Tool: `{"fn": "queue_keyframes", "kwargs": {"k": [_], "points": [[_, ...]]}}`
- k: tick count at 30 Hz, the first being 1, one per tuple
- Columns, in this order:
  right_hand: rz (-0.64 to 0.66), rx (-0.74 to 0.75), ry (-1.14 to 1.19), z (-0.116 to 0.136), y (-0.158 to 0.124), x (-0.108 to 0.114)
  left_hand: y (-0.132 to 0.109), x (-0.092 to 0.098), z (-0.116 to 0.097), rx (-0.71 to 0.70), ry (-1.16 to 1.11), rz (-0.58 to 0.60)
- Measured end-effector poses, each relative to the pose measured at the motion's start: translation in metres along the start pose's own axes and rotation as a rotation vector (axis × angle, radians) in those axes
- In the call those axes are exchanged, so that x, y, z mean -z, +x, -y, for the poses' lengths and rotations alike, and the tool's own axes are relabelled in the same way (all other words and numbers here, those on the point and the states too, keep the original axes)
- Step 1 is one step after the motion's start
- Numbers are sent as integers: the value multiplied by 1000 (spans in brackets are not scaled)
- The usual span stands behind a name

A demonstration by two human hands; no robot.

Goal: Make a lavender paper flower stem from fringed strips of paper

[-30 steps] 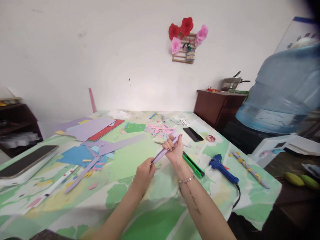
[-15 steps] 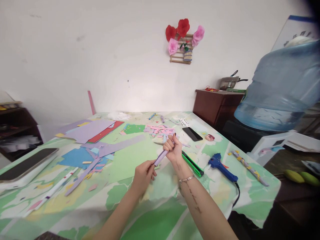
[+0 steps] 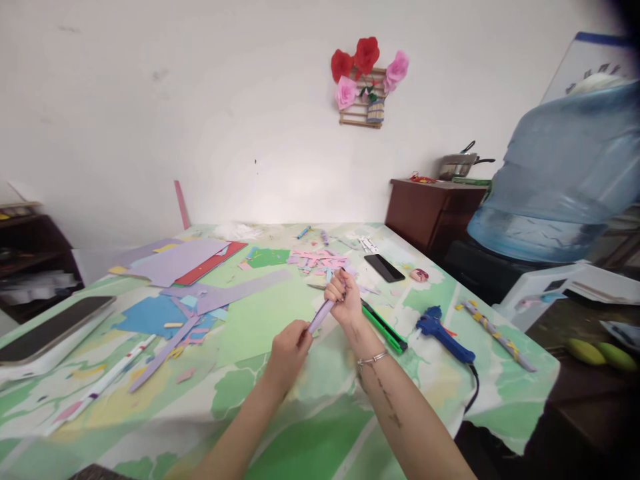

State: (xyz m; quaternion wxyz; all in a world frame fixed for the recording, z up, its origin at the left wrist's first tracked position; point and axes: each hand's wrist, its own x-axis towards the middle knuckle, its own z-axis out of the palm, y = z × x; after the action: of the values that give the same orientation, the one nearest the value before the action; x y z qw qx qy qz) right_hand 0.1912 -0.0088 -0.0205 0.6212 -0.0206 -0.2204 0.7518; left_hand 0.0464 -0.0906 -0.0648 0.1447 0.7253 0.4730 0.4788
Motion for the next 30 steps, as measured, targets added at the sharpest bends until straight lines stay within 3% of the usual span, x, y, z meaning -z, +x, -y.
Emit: {"fn": "queue_keyframes", "kwargs": {"k": [6, 12, 24, 30], "points": [[43, 54, -47, -3, -2, -11, 7, 10, -8, 343, -539, 48], [142, 95, -142, -7, -1, -11, 13, 18, -10, 504, -832, 18], [160, 199, -165, -12, 1, -8, 14, 17, -4, 581, -961, 71], [254, -2, -421, -16, -8, -12, 16, 20, 0, 643, -1062, 18]]}}
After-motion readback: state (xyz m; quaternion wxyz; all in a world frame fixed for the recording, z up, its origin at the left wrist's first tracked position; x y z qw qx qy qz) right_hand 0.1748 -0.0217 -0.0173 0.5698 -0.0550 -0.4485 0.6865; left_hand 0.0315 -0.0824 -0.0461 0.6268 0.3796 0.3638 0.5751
